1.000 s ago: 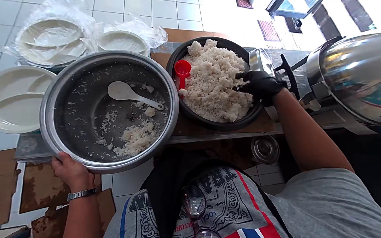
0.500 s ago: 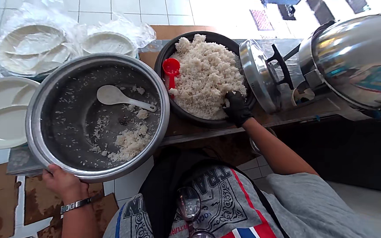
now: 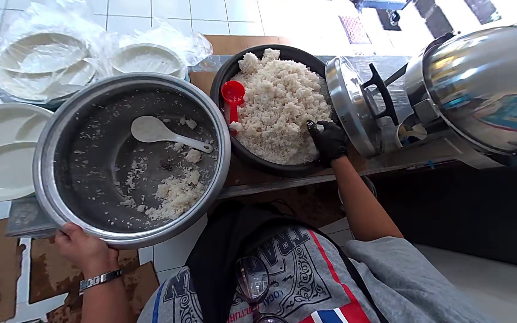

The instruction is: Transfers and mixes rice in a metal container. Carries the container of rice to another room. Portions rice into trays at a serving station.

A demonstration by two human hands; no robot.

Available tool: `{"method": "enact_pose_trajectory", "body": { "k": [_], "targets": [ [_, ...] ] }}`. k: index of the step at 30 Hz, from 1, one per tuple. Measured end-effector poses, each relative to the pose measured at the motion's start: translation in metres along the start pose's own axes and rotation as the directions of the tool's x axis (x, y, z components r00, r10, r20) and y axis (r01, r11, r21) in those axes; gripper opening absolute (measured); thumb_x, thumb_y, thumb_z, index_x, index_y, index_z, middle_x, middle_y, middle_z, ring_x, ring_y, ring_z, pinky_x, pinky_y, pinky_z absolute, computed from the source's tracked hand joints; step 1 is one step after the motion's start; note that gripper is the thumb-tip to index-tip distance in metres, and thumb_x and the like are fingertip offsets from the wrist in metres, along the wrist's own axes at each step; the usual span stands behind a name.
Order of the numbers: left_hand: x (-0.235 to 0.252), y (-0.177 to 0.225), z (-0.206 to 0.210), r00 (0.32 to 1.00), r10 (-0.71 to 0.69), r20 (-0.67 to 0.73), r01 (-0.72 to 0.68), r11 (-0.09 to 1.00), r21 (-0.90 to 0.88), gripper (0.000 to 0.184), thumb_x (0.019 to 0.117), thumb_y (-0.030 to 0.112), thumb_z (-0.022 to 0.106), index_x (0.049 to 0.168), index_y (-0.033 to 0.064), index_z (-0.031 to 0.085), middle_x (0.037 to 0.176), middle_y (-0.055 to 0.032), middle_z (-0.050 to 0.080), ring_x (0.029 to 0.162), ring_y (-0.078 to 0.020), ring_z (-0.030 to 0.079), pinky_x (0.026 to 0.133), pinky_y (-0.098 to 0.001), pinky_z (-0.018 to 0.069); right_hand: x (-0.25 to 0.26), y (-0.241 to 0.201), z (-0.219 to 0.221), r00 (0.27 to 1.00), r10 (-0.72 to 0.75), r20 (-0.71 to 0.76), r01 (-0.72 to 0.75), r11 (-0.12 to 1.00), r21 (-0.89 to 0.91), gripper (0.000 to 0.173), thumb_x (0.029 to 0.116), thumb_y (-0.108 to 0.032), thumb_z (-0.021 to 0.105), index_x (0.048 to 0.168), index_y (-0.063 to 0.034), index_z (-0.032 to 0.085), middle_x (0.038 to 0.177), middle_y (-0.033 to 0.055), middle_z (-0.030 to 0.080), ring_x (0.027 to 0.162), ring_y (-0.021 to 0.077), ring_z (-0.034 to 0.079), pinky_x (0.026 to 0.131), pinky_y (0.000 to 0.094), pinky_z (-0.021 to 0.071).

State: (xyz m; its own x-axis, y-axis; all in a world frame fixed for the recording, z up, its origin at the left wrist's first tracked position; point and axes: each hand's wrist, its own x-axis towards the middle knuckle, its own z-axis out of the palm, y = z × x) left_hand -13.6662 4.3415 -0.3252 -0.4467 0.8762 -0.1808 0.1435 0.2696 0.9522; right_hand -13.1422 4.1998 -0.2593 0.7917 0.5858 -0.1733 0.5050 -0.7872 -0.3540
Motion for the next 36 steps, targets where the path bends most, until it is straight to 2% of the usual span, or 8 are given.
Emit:
{"method": "enact_pose_trajectory", "body": {
  "k": [4, 7, 11, 15, 19, 27, 32, 36],
  "targets": [
    [0.002, -0.003, 0.000, 1.000, 0.013, -0.004, -0.013, 1.000, -0.027, 0.049, 0.1139, 0.027, 0.030, 0.153, -0.0028, 0.035, 0.150, -0.0194, 0.047, 0.135, -0.0177, 0.051, 0.114, -0.0339, 0.0416, 0.001, 0.008, -0.014, 0.959, -0.186, 0.214, 0.158, 0.977, 0.141, 0.040, 0.1040, -0.012, 0.052, 0.142, 0.0013, 0.054, 0.138, 0.0330, 0.056, 0.132, 0.0467, 0.052, 0.110, 0.0626, 0.0390],
    [0.000, 0.000, 0.001, 1.000, 0.008, -0.002, -0.008, 1.000, -0.018, 0.048, 0.1140, 0.025, 0.029, 0.153, -0.0034, 0.034, 0.151, -0.0198, 0.045, 0.136, -0.0175, 0.050, 0.114, -0.0331, 0.0412, -0.008, -0.004, -0.021, 0.967, -0.136, 0.216, 0.103, 0.982, 0.160, 0.043, 0.0965, 0.006, 0.054, 0.138, -0.0020, 0.060, 0.132, 0.0290, 0.062, 0.123, 0.0435, 0.060, 0.103, 0.0600, 0.0465],
    [0.002, -0.002, 0.000, 1.000, 0.015, -0.004, -0.015, 1.000, -0.011, 0.049, 0.1140, 0.027, 0.030, 0.153, -0.0029, 0.035, 0.150, -0.0195, 0.047, 0.135, -0.0171, 0.051, 0.114, -0.0336, 0.0417, 0.000, -0.011, -0.013, 0.998, -0.056, 0.043, 0.053, 0.996, 0.070, 0.036, 0.0931, -0.003, 0.065, 0.129, -0.0034, 0.068, 0.126, 0.0268, 0.067, 0.117, 0.0438, 0.065, 0.100, 0.0622, 0.0485],
    [0.002, -0.002, 0.000, 1.000, 0.009, -0.008, -0.009, 1.000, 0.003, 0.050, 0.1139, 0.028, 0.030, 0.153, -0.0029, 0.035, 0.149, -0.0199, 0.047, 0.135, -0.0179, 0.052, 0.114, -0.0336, 0.0422, 0.008, -0.024, -0.026, 0.996, -0.045, 0.072, 0.042, 0.998, 0.045, 0.047, 0.0921, -0.021, 0.076, 0.135, -0.0070, 0.064, 0.129, 0.0261, 0.066, 0.121, 0.0442, 0.062, 0.103, 0.0644, 0.0451],
    [0.002, -0.002, 0.000, 1.000, 0.002, -0.023, -0.001, 1.000, 0.025, 0.049, 0.1137, 0.028, 0.032, 0.151, -0.0034, 0.038, 0.150, -0.0205, 0.047, 0.137, -0.0193, 0.050, 0.115, -0.0351, 0.0403, 0.014, -0.039, -0.052, 0.951, -0.173, 0.258, 0.174, 0.985, 0.019, 0.059, 0.0918, -0.001, 0.069, 0.147, -0.0132, 0.054, 0.138, 0.0286, 0.059, 0.128, 0.0472, 0.057, 0.104, 0.0662, 0.0436],
    [0.004, -0.007, 0.000, 0.999, -0.013, -0.033, 0.012, 1.000, -0.017, 0.049, 0.1135, 0.028, 0.032, 0.152, -0.0020, 0.037, 0.149, -0.0200, 0.048, 0.136, -0.0185, 0.051, 0.115, -0.0350, 0.0414, 0.026, -0.060, -0.046, 0.972, -0.231, 0.035, 0.231, 0.973, -0.007, 0.022, 0.0943, -0.015, 0.071, 0.113, -0.0062, 0.075, 0.117, 0.0231, 0.071, 0.113, 0.0417, 0.066, 0.099, 0.0648, 0.0472],
    [0.002, -0.006, 0.000, 0.999, -0.012, -0.043, 0.011, 1.000, -0.027, 0.047, 0.1134, 0.028, 0.032, 0.150, -0.0007, 0.040, 0.145, -0.0182, 0.051, 0.131, -0.0164, 0.054, 0.112, -0.0346, 0.0437, 0.032, -0.084, -0.069, 0.939, -0.271, 0.212, 0.270, 0.962, 0.035, 0.039, 0.1055, -0.010, 0.049, 0.143, -0.0113, 0.061, 0.136, 0.0203, 0.063, 0.126, 0.0362, 0.060, 0.105, 0.0583, 0.0438],
    [-0.003, -0.001, 0.000, 0.999, -0.040, -0.022, 0.039, 0.998, -0.044, 0.052, 0.1130, 0.033, 0.033, 0.154, 0.0010, 0.034, 0.149, -0.0192, 0.048, 0.134, -0.0207, 0.052, 0.113, -0.0409, 0.0425, 0.032, -0.094, -0.090, 0.908, -0.411, -0.078, 0.415, 0.909, 0.039, 0.026, 0.0923, -0.008, 0.064, 0.115, -0.0101, 0.076, 0.112, 0.0164, 0.074, 0.104, 0.0326, 0.069, 0.092, 0.0595, 0.0512]
  ]
}}
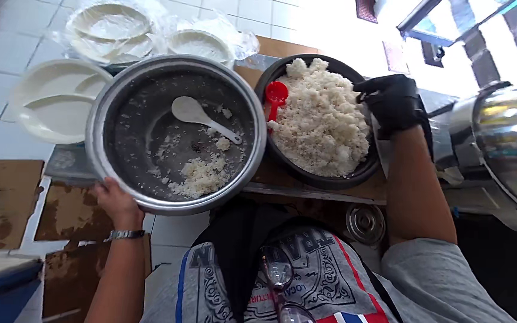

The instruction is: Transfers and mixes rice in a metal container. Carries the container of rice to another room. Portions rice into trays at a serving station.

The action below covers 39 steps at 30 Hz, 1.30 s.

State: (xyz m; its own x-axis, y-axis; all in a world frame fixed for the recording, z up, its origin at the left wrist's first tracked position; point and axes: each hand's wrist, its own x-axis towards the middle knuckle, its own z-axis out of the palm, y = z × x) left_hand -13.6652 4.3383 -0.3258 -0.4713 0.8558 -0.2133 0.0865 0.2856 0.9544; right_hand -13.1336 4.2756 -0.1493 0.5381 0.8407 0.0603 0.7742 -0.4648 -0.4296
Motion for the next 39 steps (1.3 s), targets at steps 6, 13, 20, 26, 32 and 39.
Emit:
{"method": "enact_pose_trajectory", "body": {
  "k": [6, 13, 20, 26, 32, 39],
  "targets": [
    [0.002, 0.005, -0.003, 0.995, -0.100, -0.031, 0.099, 0.994, -0.035, 0.054, 0.1112, 0.039, 0.040, 0.152, 0.0030, 0.038, 0.141, -0.0180, 0.055, 0.124, -0.0181, 0.060, 0.107, -0.0387, 0.0493, 0.010, -0.045, 0.023, 0.984, -0.069, 0.166, 0.118, 0.944, -0.307, 0.039, 0.0881, -0.026, 0.081, 0.124, -0.0124, 0.074, 0.127, 0.0322, 0.064, 0.123, 0.0559, 0.055, 0.096, 0.0797, 0.0389],
    [0.010, 0.000, -0.005, 0.990, -0.138, 0.029, 0.141, 0.974, -0.180, 0.050, 0.1108, 0.033, 0.044, 0.150, 0.0025, 0.038, 0.134, -0.0175, 0.058, 0.115, -0.0170, 0.064, 0.099, -0.0367, 0.0542, -0.001, -0.200, 0.169, 0.717, -0.437, 0.543, 0.454, 0.884, 0.111, 0.038, 0.0961, -0.010, 0.066, 0.133, -0.0035, 0.066, 0.129, 0.0244, 0.066, 0.119, 0.0405, 0.063, 0.104, 0.0610, 0.0470],
    [0.016, -0.007, -0.009, 0.985, -0.161, 0.068, 0.171, 0.968, -0.186, 0.052, 0.1089, 0.029, 0.050, 0.151, 0.0013, 0.037, 0.137, -0.0211, 0.058, 0.119, -0.0234, 0.062, 0.102, -0.0424, 0.0520, 0.028, -0.266, 0.293, 0.615, -0.337, 0.713, 0.589, 0.798, -0.130, 0.043, 0.0956, -0.006, 0.062, 0.138, -0.0011, 0.059, 0.137, 0.0317, 0.058, 0.128, 0.0509, 0.055, 0.103, 0.0697, 0.0439],
    [0.015, -0.012, -0.003, 0.988, -0.155, 0.007, 0.153, 0.962, -0.227, 0.047, 0.1080, 0.023, 0.052, 0.148, -0.0004, 0.042, 0.133, -0.0208, 0.059, 0.117, -0.0214, 0.063, 0.102, -0.0393, 0.0524, -0.015, -0.258, 0.317, 0.488, -0.192, 0.852, 0.697, 0.673, -0.248, 0.049, 0.1038, -0.040, 0.056, 0.124, 0.0045, 0.064, 0.123, 0.0307, 0.065, 0.118, 0.0482, 0.062, 0.096, 0.0695, 0.0467],
    [0.010, -0.010, -0.002, 0.988, -0.157, -0.009, 0.149, 0.954, -0.258, 0.044, 0.1088, 0.026, 0.050, 0.145, 0.0015, 0.045, 0.126, -0.0177, 0.062, 0.109, -0.0182, 0.066, 0.096, -0.0374, 0.0554, -0.063, -0.240, 0.326, 0.455, 0.038, 0.890, 0.507, 0.811, -0.293, 0.074, 0.1037, -0.061, 0.045, 0.148, -0.0016, 0.046, 0.128, 0.0301, 0.064, 0.119, 0.0466, 0.063, 0.099, 0.0665, 0.0484],
    [0.010, -0.013, -0.005, 0.986, -0.165, -0.003, 0.162, 0.971, -0.177, 0.047, 0.1091, 0.036, 0.049, 0.146, 0.0064, 0.046, 0.127, -0.0181, 0.063, 0.107, -0.0227, 0.066, 0.092, -0.0436, 0.0551, -0.137, -0.268, 0.345, 0.200, -0.088, 0.976, 0.564, 0.825, -0.041, 0.055, 0.1053, -0.050, 0.051, 0.141, -0.0088, 0.058, 0.126, 0.0230, 0.067, 0.120, 0.0407, 0.064, 0.098, 0.0627, 0.0489]
  ]
}}
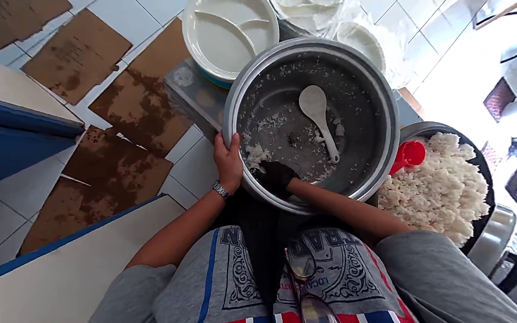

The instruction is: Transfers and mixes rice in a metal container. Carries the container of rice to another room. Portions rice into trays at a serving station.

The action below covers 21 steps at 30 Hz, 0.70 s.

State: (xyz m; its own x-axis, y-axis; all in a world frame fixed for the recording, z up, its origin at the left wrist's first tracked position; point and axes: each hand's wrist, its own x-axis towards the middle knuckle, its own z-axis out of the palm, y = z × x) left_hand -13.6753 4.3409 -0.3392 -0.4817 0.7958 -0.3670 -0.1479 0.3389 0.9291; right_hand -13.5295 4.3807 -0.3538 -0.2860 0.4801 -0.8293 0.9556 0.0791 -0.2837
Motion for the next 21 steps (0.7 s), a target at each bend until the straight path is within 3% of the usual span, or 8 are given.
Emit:
{"method": "enact_pose_trajectory", "body": {
  "k": [3, 6, 8, 10, 12, 14, 16, 21],
  "targets": [
    [0.000, 0.005, 0.000, 1.000, -0.011, 0.007, 0.011, 1.000, 0.018, 0.048, 0.1096, 0.035, 0.048, 0.147, 0.0041, 0.045, 0.131, -0.0207, 0.061, 0.112, -0.0261, 0.065, 0.096, -0.0466, 0.0535, 0.003, 0.000, -0.006, 0.999, -0.011, 0.040, 0.007, 0.994, 0.107, 0.055, 0.1069, -0.047, 0.049, 0.147, -0.0097, 0.056, 0.139, 0.0208, 0.062, 0.132, 0.0379, 0.057, 0.109, 0.0617, 0.0427],
    [0.008, 0.005, 0.004, 0.999, 0.015, -0.034, -0.017, 0.999, -0.040, 0.042, 0.1083, 0.027, 0.052, 0.141, 0.0002, 0.050, 0.123, -0.0186, 0.063, 0.108, -0.0202, 0.065, 0.094, -0.0391, 0.0546, 0.008, 0.000, -0.002, 1.000, 0.018, -0.025, -0.009, 0.952, 0.306, 0.056, 0.1011, -0.044, 0.062, 0.143, -0.0075, 0.059, 0.138, 0.0205, 0.063, 0.132, 0.0371, 0.057, 0.111, 0.0606, 0.0420],
    [0.013, 0.006, 0.005, 0.999, 0.023, -0.049, -0.027, 0.996, -0.089, 0.039, 0.1072, 0.023, 0.054, 0.137, -0.0019, 0.052, 0.120, -0.0175, 0.064, 0.105, -0.0169, 0.066, 0.094, -0.0351, 0.0550, 0.006, -0.004, 0.001, 0.998, 0.049, -0.036, -0.026, 0.878, 0.478, 0.058, 0.0947, -0.037, 0.072, 0.143, -0.0064, 0.059, 0.133, 0.0216, 0.064, 0.125, 0.0371, 0.060, 0.104, 0.0594, 0.0467],
    [0.014, 0.008, 0.005, 0.999, 0.021, -0.037, -0.025, 0.994, -0.105, 0.038, 0.1072, 0.022, 0.054, 0.137, -0.0023, 0.052, 0.120, -0.0175, 0.063, 0.105, -0.0165, 0.065, 0.094, -0.0344, 0.0546, -0.003, -0.006, -0.002, 0.999, 0.012, -0.048, 0.020, 0.790, 0.612, 0.053, 0.0920, -0.025, 0.074, 0.139, -0.0040, 0.060, 0.119, 0.0217, 0.067, 0.103, 0.0323, 0.064, 0.087, 0.0521, 0.0528],
    [0.014, 0.007, 0.004, 1.000, 0.025, -0.018, -0.027, 0.994, -0.103, 0.041, 0.1080, 0.022, 0.052, 0.140, -0.0026, 0.048, 0.125, -0.0189, 0.062, 0.109, -0.0177, 0.065, 0.097, -0.0350, 0.0536, -0.006, -0.002, -0.013, 0.999, -0.046, -0.018, 0.045, 0.717, 0.696, 0.032, 0.0983, -0.022, 0.064, 0.125, -0.0043, 0.064, 0.098, 0.0121, 0.066, 0.080, 0.0181, 0.061, 0.071, 0.0372, 0.0533],
    [0.013, 0.004, 0.005, 1.000, 0.030, 0.001, -0.030, 0.996, -0.079, 0.043, 0.1088, 0.022, 0.050, 0.144, -0.0021, 0.045, 0.129, -0.0199, 0.060, 0.113, -0.0185, 0.064, 0.099, -0.0357, 0.0528, -0.012, 0.004, -0.034, 0.990, -0.055, 0.129, -0.069, 0.612, 0.788, 0.027, 0.1070, -0.029, 0.049, 0.120, -0.0081, 0.061, 0.096, 0.0064, 0.061, 0.081, 0.0140, 0.059, 0.073, 0.0336, 0.0523],
    [0.010, 0.003, 0.003, 1.000, 0.020, 0.023, -0.019, 1.000, -0.025, 0.046, 0.1093, 0.026, 0.049, 0.146, 0.0003, 0.043, 0.131, -0.0197, 0.060, 0.114, -0.0205, 0.064, 0.099, -0.0385, 0.0530, -0.024, 0.009, -0.048, 0.986, -0.021, 0.163, -0.133, 0.480, 0.867, 0.027, 0.1074, -0.036, 0.046, 0.114, -0.0137, 0.061, 0.088, 0.0023, 0.062, 0.074, 0.0111, 0.062, 0.065, 0.0300, 0.0552],
    [0.005, 0.004, -0.008, 0.995, -0.001, 0.102, -0.018, 0.983, 0.185, 0.057, 0.1084, 0.043, 0.047, 0.152, 0.0074, 0.038, 0.135, -0.0185, 0.059, 0.117, -0.0261, 0.062, 0.099, -0.0490, 0.0521, -0.079, 0.036, -0.072, 0.996, -0.055, -0.063, 0.073, 0.200, 0.977, 0.024, 0.1105, -0.027, 0.040, 0.111, -0.0141, 0.060, 0.082, -0.0009, 0.063, 0.069, 0.0077, 0.063, 0.061, 0.0258, 0.0560]
  ]
}}
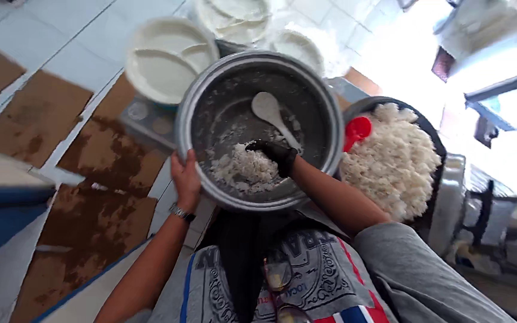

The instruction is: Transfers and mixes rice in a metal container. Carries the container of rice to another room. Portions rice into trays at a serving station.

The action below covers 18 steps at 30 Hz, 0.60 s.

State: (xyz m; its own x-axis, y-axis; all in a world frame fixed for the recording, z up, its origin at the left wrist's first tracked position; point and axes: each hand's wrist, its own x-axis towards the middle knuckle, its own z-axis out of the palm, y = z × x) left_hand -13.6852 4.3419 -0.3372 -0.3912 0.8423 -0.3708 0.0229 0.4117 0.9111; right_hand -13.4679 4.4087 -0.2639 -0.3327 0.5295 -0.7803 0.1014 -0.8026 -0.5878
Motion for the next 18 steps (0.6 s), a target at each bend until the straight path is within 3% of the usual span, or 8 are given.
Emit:
{"method": "enact_pose_trajectory", "body": {
  "k": [5, 8, 10, 12, 14, 15, 16, 18],
  "targets": [
    [-0.002, 0.013, 0.010, 0.996, 0.049, -0.076, -0.047, 0.998, 0.034, 0.050, 0.1094, 0.030, 0.047, 0.149, -0.0009, 0.041, 0.132, -0.0191, 0.058, 0.114, -0.0182, 0.062, 0.100, -0.0381, 0.0513, -0.083, 0.000, -0.065, 0.918, -0.327, -0.226, 0.369, 0.912, 0.177, 0.026, 0.1096, -0.020, 0.036, 0.104, -0.0128, 0.061, 0.079, -0.0030, 0.066, 0.067, 0.0051, 0.065, 0.060, 0.0239, 0.0571],
    [-0.001, 0.014, 0.012, 0.994, 0.064, -0.083, -0.063, 0.998, 0.017, 0.048, 0.1102, 0.027, 0.045, 0.148, -0.0018, 0.041, 0.135, -0.0196, 0.057, 0.118, -0.0183, 0.061, 0.103, -0.0370, 0.0505, -0.142, 0.010, -0.119, 0.781, -0.454, -0.430, 0.558, 0.816, 0.152, 0.028, 0.1073, -0.021, 0.036, 0.099, -0.0170, 0.062, 0.078, -0.0065, 0.069, 0.066, 0.0024, 0.066, 0.058, 0.0221, 0.0576],
    [0.000, 0.014, 0.013, 0.994, 0.069, -0.088, -0.069, 0.998, 0.008, 0.047, 0.1104, 0.027, 0.045, 0.147, -0.0019, 0.041, 0.136, -0.0191, 0.056, 0.119, -0.0178, 0.060, 0.103, -0.0362, 0.0498, -0.178, 0.020, -0.158, 0.619, -0.461, -0.635, 0.591, 0.807, -0.010, 0.020, 0.1072, -0.020, 0.044, 0.106, -0.0153, 0.063, 0.082, -0.0054, 0.067, 0.070, 0.0036, 0.065, 0.061, 0.0240, 0.0578],
    [0.003, 0.011, 0.012, 0.993, 0.074, -0.097, -0.074, 0.997, 0.001, 0.048, 0.1101, 0.029, 0.046, 0.148, -0.0010, 0.042, 0.137, -0.0183, 0.057, 0.120, -0.0173, 0.061, 0.104, -0.0359, 0.0502, -0.200, 0.033, -0.199, 0.377, -0.462, -0.803, 0.465, 0.844, -0.267, 0.017, 0.1010, -0.018, 0.060, 0.116, -0.0103, 0.064, 0.091, -0.0001, 0.068, 0.077, 0.0076, 0.066, 0.068, 0.0292, 0.0590],
    [0.006, 0.007, 0.011, 0.991, 0.087, -0.101, -0.087, 0.996, 0.012, 0.049, 0.1100, 0.030, 0.046, 0.148, -0.0009, 0.042, 0.138, -0.0184, 0.056, 0.121, -0.0171, 0.060, 0.105, -0.0357, 0.0497, -0.206, 0.053, -0.239, 0.187, -0.473, -0.861, 0.099, 0.881, -0.463, 0.043, 0.0948, -0.030, 0.070, 0.131, -0.0070, 0.064, 0.117, 0.0151, 0.069, 0.106, 0.0249, 0.067, 0.091, 0.0488, 0.0554],
    [0.006, 0.007, 0.012, 0.990, 0.091, -0.109, -0.089, 0.996, 0.024, 0.049, 0.1099, 0.029, 0.046, 0.148, -0.0012, 0.042, 0.138, -0.0187, 0.056, 0.121, -0.0171, 0.060, 0.105, -0.0356, 0.0487, -0.207, 0.061, -0.250, 0.157, -0.479, -0.864, -0.133, 0.856, -0.499, 0.050, 0.0954, -0.039, 0.067, 0.134, -0.0075, 0.064, 0.126, 0.0222, 0.066, 0.117, 0.0370, 0.064, 0.097, 0.0618, 0.0498],
    [0.005, 0.007, 0.013, 0.989, 0.091, -0.116, -0.088, 0.996, 0.033, 0.049, 0.1100, 0.030, 0.046, 0.148, -0.0012, 0.043, 0.138, -0.0189, 0.056, 0.121, -0.0170, 0.060, 0.106, -0.0356, 0.0484, -0.202, 0.067, -0.254, 0.156, -0.475, -0.866, -0.317, 0.807, -0.499, 0.053, 0.0971, -0.045, 0.061, 0.136, -0.0083, 0.062, 0.131, 0.0267, 0.063, 0.121, 0.0454, 0.061, 0.094, 0.0693, 0.0472],
    [0.003, 0.009, 0.013, 0.989, 0.088, -0.121, -0.084, 0.996, 0.040, 0.049, 0.1103, 0.030, 0.045, 0.148, -0.0002, 0.043, 0.139, -0.0181, 0.056, 0.121, -0.0158, 0.060, 0.105, -0.0349, 0.0485, -0.182, 0.072, -0.251, 0.169, -0.456, -0.874, -0.542, 0.698, -0.469, 0.058, 0.1032, -0.050, 0.050, 0.143, -0.0085, 0.056, 0.137, 0.0310, 0.056, 0.118, 0.0520, 0.060, 0.086, 0.0713, 0.0499]
  ]
}}
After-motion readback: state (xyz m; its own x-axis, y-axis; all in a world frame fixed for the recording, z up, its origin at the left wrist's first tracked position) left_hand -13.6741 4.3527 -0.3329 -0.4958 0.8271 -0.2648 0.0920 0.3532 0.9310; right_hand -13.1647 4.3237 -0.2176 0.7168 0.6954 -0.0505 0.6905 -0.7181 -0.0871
